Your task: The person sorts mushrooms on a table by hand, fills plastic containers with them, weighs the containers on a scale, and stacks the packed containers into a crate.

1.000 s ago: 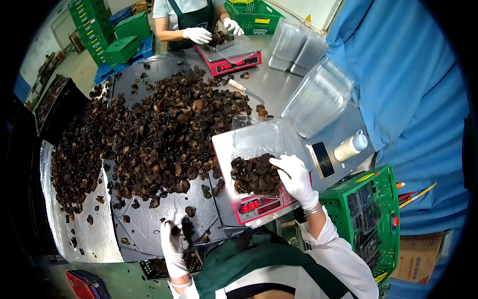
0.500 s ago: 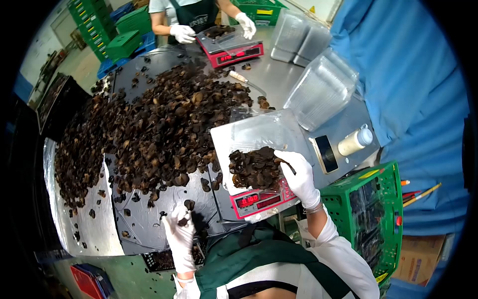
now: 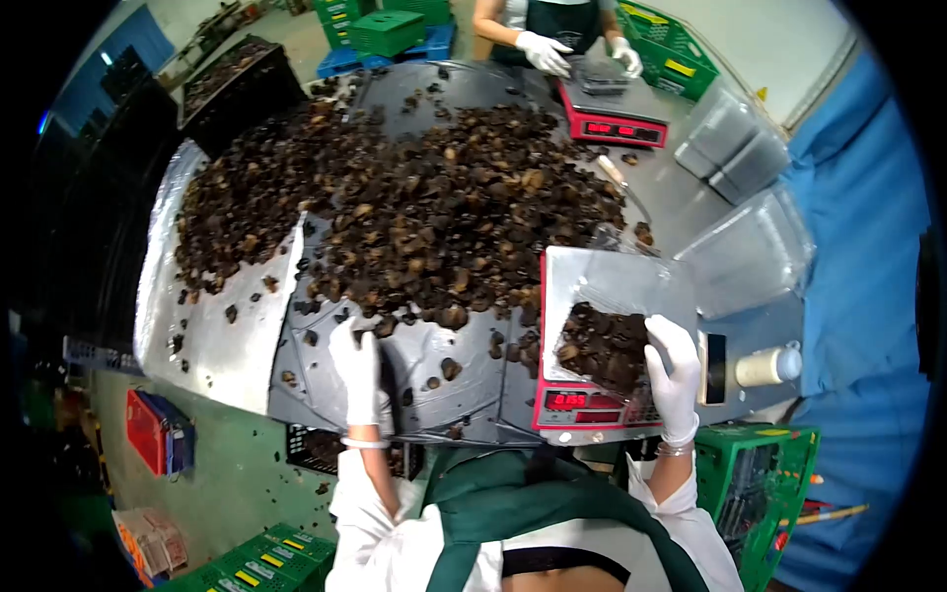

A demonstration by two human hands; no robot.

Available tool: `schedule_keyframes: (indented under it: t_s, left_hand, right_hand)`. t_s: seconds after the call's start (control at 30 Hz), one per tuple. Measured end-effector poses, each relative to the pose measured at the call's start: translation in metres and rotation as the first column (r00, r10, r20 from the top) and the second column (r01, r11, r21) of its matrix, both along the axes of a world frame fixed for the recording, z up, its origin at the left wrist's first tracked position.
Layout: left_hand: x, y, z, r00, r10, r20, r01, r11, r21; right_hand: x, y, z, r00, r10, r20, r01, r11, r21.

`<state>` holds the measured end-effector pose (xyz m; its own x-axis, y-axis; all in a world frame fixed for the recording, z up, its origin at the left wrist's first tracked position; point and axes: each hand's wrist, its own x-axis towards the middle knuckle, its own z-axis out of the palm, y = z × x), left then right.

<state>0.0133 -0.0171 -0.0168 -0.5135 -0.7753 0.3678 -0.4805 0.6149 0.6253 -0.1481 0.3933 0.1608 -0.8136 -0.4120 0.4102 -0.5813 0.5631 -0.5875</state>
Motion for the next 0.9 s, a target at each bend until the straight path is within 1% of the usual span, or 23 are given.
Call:
schedule_keyframes:
  t_s: [0.03,0.07,0.1,0.13,0.17,0.2,0.27,0.3,0.33,0.37,0.4,0.43,0.47,0.5,0.53,0.57,0.6,0.67,0.73,0.77,0.8,0.87,0.9]
  left_hand:
    - [0.004,-0.012,-0.015,0.991,-0.018,0.133,0.028,0.997,-0.077]
    - [0.004,-0.014,-0.017,0.979,-0.059,0.196,0.066,0.997,-0.032]
    - [0.005,-0.017,-0.025,0.963,-0.087,0.257,0.116,0.989,-0.097]
    - [0.004,-0.018,-0.027,0.967,-0.132,0.219,0.158,0.982,-0.108]
    - [0.005,-0.016,-0.029,0.963,-0.127,0.239,0.158,0.981,-0.116]
    - [0.008,-0.015,-0.032,0.958,-0.118,0.263,0.156,0.98,-0.127]
    - [0.026,-0.019,-0.037,0.968,-0.195,0.158,0.207,0.976,-0.061]
    - [0.036,-0.011,-0.02,0.979,-0.188,0.081,0.191,0.981,-0.023]
    - [0.054,-0.01,-0.012,0.99,-0.134,0.045,0.133,0.99,0.039]
    - [0.072,-0.005,0.004,0.999,-0.039,0.034,0.038,0.999,0.028]
    - [0.105,-0.016,-0.002,0.998,0.034,0.044,-0.033,0.999,-0.019]
    - [0.139,-0.027,-0.008,0.98,0.11,0.163,-0.094,0.99,-0.101]
    - [0.171,-0.035,-0.011,0.914,0.206,0.349,-0.156,0.973,-0.168]
    - [0.187,-0.033,0.003,0.823,0.219,0.524,-0.14,0.972,-0.187]
    - [0.192,-0.03,0.012,0.823,0.241,0.514,-0.15,0.965,-0.214]
    - [0.185,-0.031,0.015,0.882,0.188,0.431,-0.099,0.971,-0.219]
    - [0.169,-0.029,0.022,0.93,0.13,0.342,-0.052,0.972,-0.227]
    - [0.101,0.008,0.054,0.998,-0.036,0.045,0.033,0.998,0.059]
    - [0.036,0.057,0.083,0.962,-0.25,-0.111,0.27,0.929,0.251]
    - [0.01,0.077,0.097,0.927,-0.368,-0.075,0.375,0.892,0.253]
    - [-0.008,0.093,0.107,0.877,-0.479,-0.036,0.471,0.843,0.259]
    - [-0.032,0.11,0.101,0.818,-0.576,0.011,0.574,0.817,0.057]
    - [-0.039,0.116,0.108,0.798,-0.598,0.081,0.601,0.798,-0.036]
  right_hand:
    - [-0.002,0.004,0.003,0.998,-0.048,0.028,0.049,0.998,-0.034]
    - [-0.005,0.007,0.006,0.995,-0.077,0.056,0.083,0.991,-0.105]
    - [-0.008,0.015,0.005,0.991,-0.11,0.073,0.119,0.984,-0.129]
    - [-0.012,0.023,0.001,0.986,-0.14,0.093,0.154,0.975,-0.158]
    - [-0.016,0.032,-0.004,0.983,-0.179,0.044,0.183,0.976,-0.115]
    - [-0.015,0.037,-0.003,0.979,-0.2,0.04,0.203,0.973,-0.106]
    - [-0.013,0.042,-0.002,0.956,-0.189,0.225,0.247,0.932,-0.264]
    - [-0.013,0.049,-0.007,0.957,-0.2,0.21,0.251,0.935,-0.251]
    - [-0.01,0.053,-0.009,0.953,-0.214,0.215,0.266,0.93,-0.253]
    - [-0.008,0.057,-0.011,0.955,-0.231,0.187,0.271,0.936,-0.226]
    - [-0.007,0.062,-0.014,0.956,-0.247,0.157,0.276,0.94,-0.199]
    - [-0.008,0.069,-0.021,0.954,-0.255,0.154,0.281,0.944,-0.172]
    - [-0.008,0.069,-0.02,0.951,-0.268,0.154,0.293,0.94,-0.175]
    - [-0.009,0.066,-0.017,0.9,-0.225,0.374,0.347,0.888,-0.301]
    - [-0.011,0.062,-0.016,0.811,-0.137,0.569,0.421,0.812,-0.404]
    - [-0.018,0.058,-0.015,0.782,-0.094,0.616,0.436,0.788,-0.434]
    - [-0.029,0.057,-0.024,0.775,-0.032,0.631,0.447,0.734,-0.512]
    - [-0.05,0.055,-0.046,0.765,0.021,0.644,0.445,0.706,-0.551]
    - [-0.063,0.044,-0.054,0.748,0.085,0.659,0.447,0.669,-0.594]
    - [-0.066,0.042,-0.056,0.748,0.134,0.649,0.432,0.644,-0.631]
    - [-0.066,0.038,-0.053,0.749,0.134,0.649,0.434,0.641,-0.633]
    - [-0.062,0.031,-0.036,0.855,-0.081,0.513,0.386,0.76,-0.523]
    - [-0.055,0.032,-0.03,0.875,-0.141,0.463,0.378,0.796,-0.473]
